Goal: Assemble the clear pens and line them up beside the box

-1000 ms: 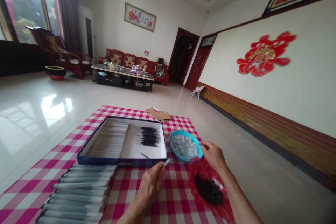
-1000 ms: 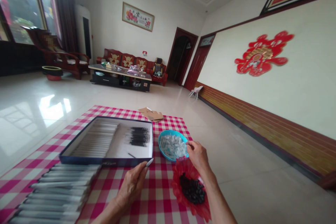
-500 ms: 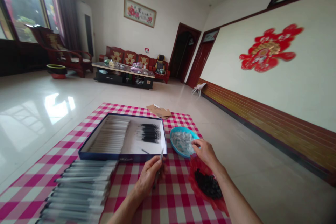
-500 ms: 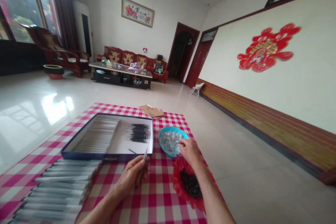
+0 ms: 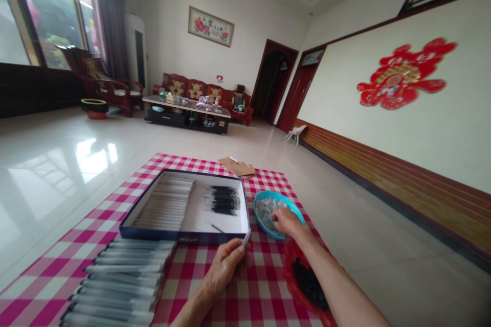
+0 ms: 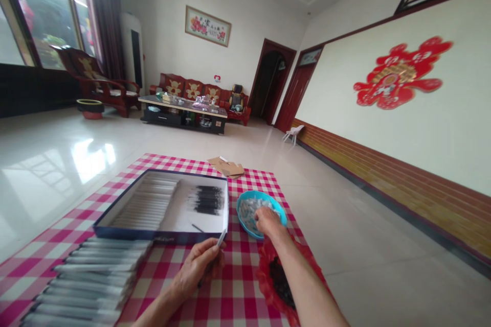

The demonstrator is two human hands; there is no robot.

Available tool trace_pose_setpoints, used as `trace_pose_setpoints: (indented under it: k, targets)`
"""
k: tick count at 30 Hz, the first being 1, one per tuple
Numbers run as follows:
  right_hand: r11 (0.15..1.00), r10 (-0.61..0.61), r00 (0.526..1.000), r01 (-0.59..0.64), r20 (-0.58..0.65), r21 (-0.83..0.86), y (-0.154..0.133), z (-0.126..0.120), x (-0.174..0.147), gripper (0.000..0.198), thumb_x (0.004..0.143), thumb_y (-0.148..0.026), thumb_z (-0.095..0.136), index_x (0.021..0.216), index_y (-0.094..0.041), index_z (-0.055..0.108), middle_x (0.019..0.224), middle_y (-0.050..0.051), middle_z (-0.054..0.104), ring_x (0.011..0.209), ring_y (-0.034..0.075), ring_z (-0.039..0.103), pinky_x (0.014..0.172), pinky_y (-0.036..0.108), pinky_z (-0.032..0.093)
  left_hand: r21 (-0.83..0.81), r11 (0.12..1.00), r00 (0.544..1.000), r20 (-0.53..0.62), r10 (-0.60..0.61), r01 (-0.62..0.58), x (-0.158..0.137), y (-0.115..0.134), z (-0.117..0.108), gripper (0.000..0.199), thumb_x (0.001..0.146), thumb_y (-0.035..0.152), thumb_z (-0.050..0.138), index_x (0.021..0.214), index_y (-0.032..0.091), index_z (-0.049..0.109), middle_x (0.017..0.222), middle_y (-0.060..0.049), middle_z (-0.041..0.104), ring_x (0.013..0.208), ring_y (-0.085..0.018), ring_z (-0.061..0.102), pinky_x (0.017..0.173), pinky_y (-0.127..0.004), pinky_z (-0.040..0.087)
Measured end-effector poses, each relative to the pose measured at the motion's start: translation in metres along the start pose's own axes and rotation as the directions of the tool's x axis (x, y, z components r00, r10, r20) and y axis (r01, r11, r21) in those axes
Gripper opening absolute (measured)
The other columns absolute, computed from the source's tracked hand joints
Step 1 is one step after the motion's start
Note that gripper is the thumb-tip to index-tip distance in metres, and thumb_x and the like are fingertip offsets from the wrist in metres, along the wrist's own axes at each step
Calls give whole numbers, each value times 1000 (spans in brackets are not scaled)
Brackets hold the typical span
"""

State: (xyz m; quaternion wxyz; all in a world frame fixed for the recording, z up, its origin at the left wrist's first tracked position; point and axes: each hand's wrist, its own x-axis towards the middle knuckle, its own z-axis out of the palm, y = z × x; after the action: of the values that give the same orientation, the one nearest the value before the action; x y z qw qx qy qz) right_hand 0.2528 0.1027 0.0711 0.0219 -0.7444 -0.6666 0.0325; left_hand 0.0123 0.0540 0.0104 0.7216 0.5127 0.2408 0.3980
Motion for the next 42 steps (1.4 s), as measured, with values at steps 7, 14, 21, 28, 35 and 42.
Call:
trace_pose_setpoints:
  k: [7, 14, 21, 28, 35, 42]
  targets:
    - [893, -29, 951, 162, -306, 420, -25, -18, -34, 15, 79, -23, 58, 88, -19, 68, 86, 6, 70, 79, 20, 64, 73, 31, 49, 4, 998, 998, 0, 65, -65, 3, -12, -1, 41, 82, 51, 56, 97, 13, 60, 55, 3, 56, 42, -7, 41, 41, -19, 28]
    - [-46, 298, 946, 150, -129, 988, -93, 18, -84, 43, 71, -47, 69, 106, -22, 65, 91, 3, 72, 81, 20, 65, 69, 29, 52, 225, 948, 957, -134, 259, -225, -3, -21, -2, 56, 89, 48, 49, 129, 10, 53, 54, 4, 50, 49, -9, 39, 49, -21, 33]
    - [-341, 395, 919, 145, 1, 929, -115, 43, -86, 43, 61, -43, 79, 98, -22, 68, 96, 3, 72, 95, 23, 64, 67, 27, 51, 412, 867, 938, -78, 339, -279, -10, -12, -1, 47, 90, 45, 46, 125, 16, 60, 57, 0, 54, 49, -11, 40, 47, -19, 35]
    - [-143, 347, 931, 173, -114, 975, -109, 48, -90, 42, 69, -45, 73, 103, -22, 68, 102, 5, 72, 96, 24, 64, 78, 32, 50, 407, 875, 944, -80, 320, -262, -8, -15, -1, 46, 91, 43, 46, 125, 15, 60, 54, 3, 45, 47, -9, 29, 44, -19, 28]
    - [-34, 225, 952, 219, -206, 975, -106, 48, -95, 29, 77, -44, 65, 98, -24, 67, 104, 4, 71, 103, 24, 62, 89, 34, 47, 292, 942, 985, -11, 175, -164, -5, -7, -4, 48, 87, 51, 49, 109, 12, 66, 52, 3, 49, 44, -8, 37, 42, -19, 29]
    - [-123, 244, 964, 138, -105, 983, -109, 50, -97, 36, 77, -44, 66, 106, -23, 64, 89, 4, 73, 88, 23, 67, 81, 35, 51, 250, 966, 997, -6, 76, -72, -3, -7, -1, 50, 85, 56, 47, 77, 11, 67, 48, 2, 49, 40, -8, 36, 41, -19, 24]
